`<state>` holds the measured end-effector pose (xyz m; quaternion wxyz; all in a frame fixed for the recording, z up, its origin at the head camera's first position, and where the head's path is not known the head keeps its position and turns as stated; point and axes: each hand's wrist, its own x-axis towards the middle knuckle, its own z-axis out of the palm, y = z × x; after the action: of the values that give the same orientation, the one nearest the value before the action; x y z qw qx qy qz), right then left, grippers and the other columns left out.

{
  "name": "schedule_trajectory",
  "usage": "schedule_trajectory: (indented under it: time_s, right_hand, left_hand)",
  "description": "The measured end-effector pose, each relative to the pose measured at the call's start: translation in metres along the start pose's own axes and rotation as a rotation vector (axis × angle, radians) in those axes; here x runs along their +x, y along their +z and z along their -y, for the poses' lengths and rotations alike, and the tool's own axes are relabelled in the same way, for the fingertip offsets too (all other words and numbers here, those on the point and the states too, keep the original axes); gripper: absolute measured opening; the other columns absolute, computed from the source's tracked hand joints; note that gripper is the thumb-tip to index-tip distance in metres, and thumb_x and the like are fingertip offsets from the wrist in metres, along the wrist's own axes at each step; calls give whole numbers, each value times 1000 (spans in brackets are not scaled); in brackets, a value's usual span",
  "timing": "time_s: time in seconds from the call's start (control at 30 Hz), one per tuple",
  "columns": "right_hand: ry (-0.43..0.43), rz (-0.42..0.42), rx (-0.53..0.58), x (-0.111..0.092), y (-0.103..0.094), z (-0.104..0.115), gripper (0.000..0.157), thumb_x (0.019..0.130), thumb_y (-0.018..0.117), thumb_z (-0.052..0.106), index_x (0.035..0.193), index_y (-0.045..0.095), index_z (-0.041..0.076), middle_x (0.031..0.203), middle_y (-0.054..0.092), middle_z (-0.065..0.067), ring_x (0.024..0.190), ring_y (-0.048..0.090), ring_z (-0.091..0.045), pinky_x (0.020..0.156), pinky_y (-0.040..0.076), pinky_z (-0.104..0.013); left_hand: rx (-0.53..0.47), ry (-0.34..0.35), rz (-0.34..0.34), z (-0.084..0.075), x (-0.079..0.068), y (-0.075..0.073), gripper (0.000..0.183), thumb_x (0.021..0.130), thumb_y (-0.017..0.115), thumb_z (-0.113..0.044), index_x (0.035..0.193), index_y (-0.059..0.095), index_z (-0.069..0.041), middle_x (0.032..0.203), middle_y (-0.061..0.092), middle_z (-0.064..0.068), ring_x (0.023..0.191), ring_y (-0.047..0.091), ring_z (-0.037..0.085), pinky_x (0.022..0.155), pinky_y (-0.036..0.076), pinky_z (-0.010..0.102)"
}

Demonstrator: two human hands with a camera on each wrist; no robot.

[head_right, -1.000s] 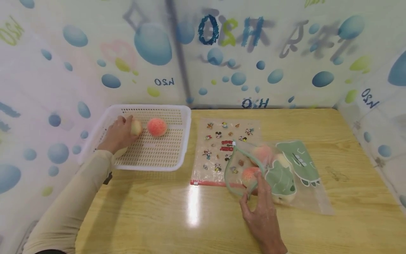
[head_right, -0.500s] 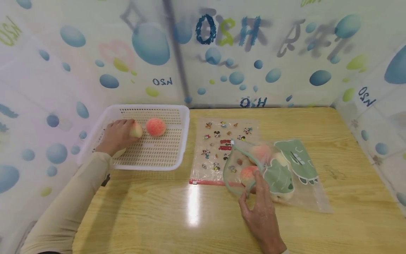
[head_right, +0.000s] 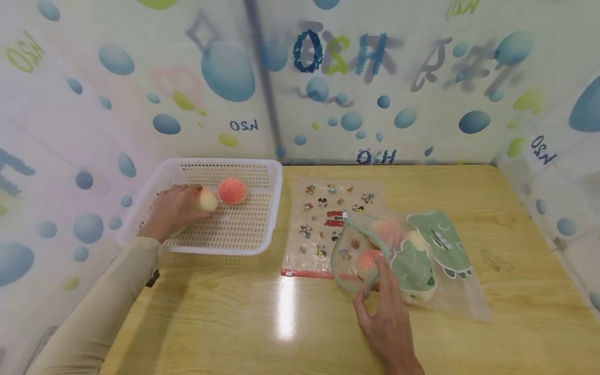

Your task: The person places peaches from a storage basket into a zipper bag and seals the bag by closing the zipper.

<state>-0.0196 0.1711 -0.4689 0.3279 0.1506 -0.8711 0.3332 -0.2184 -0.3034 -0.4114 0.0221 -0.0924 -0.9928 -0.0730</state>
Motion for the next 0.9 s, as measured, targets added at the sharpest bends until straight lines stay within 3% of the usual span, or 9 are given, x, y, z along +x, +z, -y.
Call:
schedule_trajectory:
  time_s: [0.17,0.37,0.6,0.7,0.9]
  right_hand:
    - [-38,-19,-25,1,0,-3,68,98,45,31,150,36,-12,133,52,-33,96,54,-33,103,29,-10]
    - [-19,1,-50,-1,-2,-2,69,99,44,33,152,33,-10,132,53,-31,91,53,-26,89,36,-13]
    - [-29,-32,-25,-1,-1,-3,67,99,46,32,148,36,-13,132,52,-35,103,55,-38,105,28,-10]
    - [-32,-37,-20,-1,0,-4,67,99,46,31,147,37,-14,131,52,-36,106,55,-40,107,27,-11]
    - [-13,-25,-18,-2,1,-3,68,99,44,33,149,36,-12,134,51,-34,110,54,-41,109,26,-13]
  left_hand:
    - [-4,23,-12,-6,-4,1,72,79,80,-55,123,62,-1,113,67,21,104,59,43,92,43,61]
    - [-12,58,-45,-15,-7,2,73,77,80,-60,120,64,-3,107,69,17,99,61,39,92,45,59]
    - [-12,97,-96,-25,-10,4,57,78,78,-55,109,66,-9,99,69,12,92,63,35,80,48,54]
    - [-20,94,-116,-29,-12,4,54,79,76,-51,112,66,-9,102,70,12,94,62,35,81,47,53]
    - [-37,133,-161,-38,-18,3,64,80,77,-50,125,64,-7,117,69,14,107,60,36,90,44,55]
